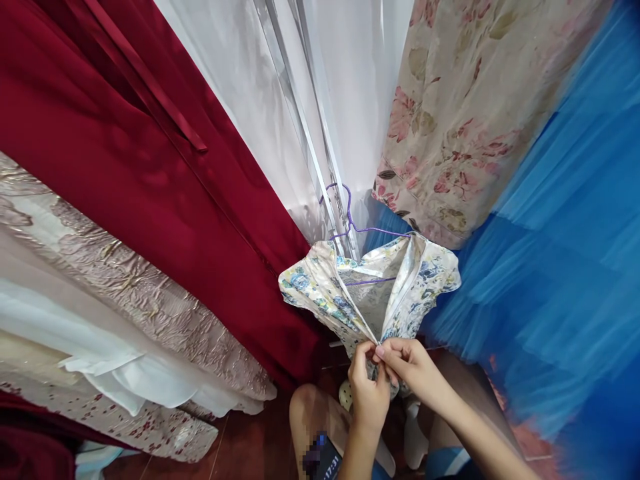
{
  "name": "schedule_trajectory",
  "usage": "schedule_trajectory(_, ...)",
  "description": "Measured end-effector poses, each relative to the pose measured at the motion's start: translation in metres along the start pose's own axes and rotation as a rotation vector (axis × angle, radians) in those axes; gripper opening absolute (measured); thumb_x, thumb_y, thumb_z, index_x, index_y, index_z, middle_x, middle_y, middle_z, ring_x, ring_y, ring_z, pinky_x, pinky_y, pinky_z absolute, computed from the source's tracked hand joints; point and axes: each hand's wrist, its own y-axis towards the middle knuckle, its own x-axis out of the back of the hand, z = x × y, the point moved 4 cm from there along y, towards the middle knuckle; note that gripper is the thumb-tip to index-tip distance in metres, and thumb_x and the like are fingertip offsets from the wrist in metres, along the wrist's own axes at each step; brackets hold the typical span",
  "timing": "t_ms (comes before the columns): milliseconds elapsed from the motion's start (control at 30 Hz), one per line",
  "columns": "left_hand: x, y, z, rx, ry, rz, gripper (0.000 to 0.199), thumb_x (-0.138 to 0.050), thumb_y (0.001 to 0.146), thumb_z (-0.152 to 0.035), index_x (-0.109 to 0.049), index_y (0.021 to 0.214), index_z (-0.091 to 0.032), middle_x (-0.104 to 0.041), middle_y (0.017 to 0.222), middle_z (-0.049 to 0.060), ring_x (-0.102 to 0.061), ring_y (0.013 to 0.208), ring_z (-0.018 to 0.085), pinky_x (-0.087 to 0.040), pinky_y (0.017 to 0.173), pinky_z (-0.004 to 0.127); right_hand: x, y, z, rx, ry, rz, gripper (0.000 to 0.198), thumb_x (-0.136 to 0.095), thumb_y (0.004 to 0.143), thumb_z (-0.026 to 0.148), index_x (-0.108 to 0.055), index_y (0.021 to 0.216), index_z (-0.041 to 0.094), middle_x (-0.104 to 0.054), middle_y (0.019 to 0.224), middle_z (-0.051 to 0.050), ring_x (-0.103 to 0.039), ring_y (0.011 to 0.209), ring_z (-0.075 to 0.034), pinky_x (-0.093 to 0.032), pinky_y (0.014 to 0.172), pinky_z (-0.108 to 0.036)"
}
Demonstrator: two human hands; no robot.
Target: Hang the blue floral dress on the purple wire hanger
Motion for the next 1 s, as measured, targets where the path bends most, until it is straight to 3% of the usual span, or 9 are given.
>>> schedule_trajectory(233, -0.011, -0.006, 0.004, -0.011, 0.013, 0.050, 0.013, -0.053, 0.091, -0.021, -0.059, 0.102, -0.016, -0.067, 0.091, 0.009, -0.064, 0.085, 0.021, -0.049, 0.079, 0.029, 0.005, 0.007, 0.003, -0.003, 0.009, -0.046, 0.041, -0.058, 0.090, 0.053, -0.065, 0.073, 0.016, -0.050, 0.045, 0.004, -0.043, 0.044, -0.011, -0.033, 0.049, -0.025)
schedule_trajectory(367, -0.012, -0.005, 0.006, -0.058, 0.021, 0.046, 0.021, -0.054, 0.090, -0.020, -0.058, 0.109, -0.015, -0.066, 0.094, 0.009, -0.065, 0.086, 0.021, -0.050, 0.078, 0.030, 0.005, 0.014, 0.015, 0.009, 0.039, -0.045, 0.042, -0.061, 0.088, 0.050, -0.060, 0.063, 0.017, -0.051, 0.045, 0.003, -0.047, 0.045, -0.012, -0.038, 0.051, -0.025)
schedule_trajectory(467, -0.012, -0.003, 0.005, -0.088, 0.021, 0.041, 0.013, -0.054, 0.089, -0.017, -0.057, 0.102, -0.016, -0.064, 0.089, 0.007, -0.063, 0.083, 0.020, -0.050, 0.076, 0.029, 0.003, 0.020, 0.028, 0.013, 0.062, -0.041, 0.039, -0.062, 0.087, 0.049, -0.061, 0.064, 0.017, -0.052, 0.044, 0.004, -0.049, 0.045, -0.012, -0.042, 0.051, -0.025)
schedule_trajectory(733, -0.012, 0.000, 0.001, -0.084, 0.044, 0.045, 0.024, -0.052, 0.085, -0.009, -0.056, 0.107, -0.018, -0.061, 0.089, 0.005, -0.060, 0.082, 0.018, -0.047, 0.078, 0.027, 0.000, 0.041, 0.057, 0.018, 0.015, -0.094, 0.038, -0.062, 0.087, 0.051, -0.067, 0.074, 0.016, -0.053, 0.040, 0.004, -0.041, 0.034, -0.010, -0.030, 0.039, -0.024)
schedule_trajectory(867, -0.013, 0.001, 0.001, -0.098, 0.080, 0.079, 0.012, -0.051, 0.084, -0.008, -0.051, 0.090, -0.019, -0.054, 0.083, 0.003, -0.055, 0.078, 0.017, -0.044, 0.075, 0.026, -0.001, 0.048, 0.072, 0.052, -0.005, -0.111, 0.038, -0.062, 0.086, 0.051, -0.069, 0.075, 0.015, -0.055, 0.041, 0.003, -0.040, 0.037, -0.009, -0.028, 0.042, -0.023)
schedule_trajectory(1000, -0.017, 0.001, 0.002, -0.097, 0.078, 0.093, 0.014, -0.049, 0.083, -0.006, -0.047, 0.086, -0.020, -0.051, 0.081, 0.002, -0.052, 0.076, 0.016, -0.043, 0.073, 0.025, 0.002, 0.055, 0.083, 0.093, -0.012, -0.137, 0.038, -0.064, 0.086, 0.050, -0.070, 0.074, 0.015, -0.056, 0.041, 0.002, -0.042, 0.039, -0.009, -0.030, 0.045, -0.023)
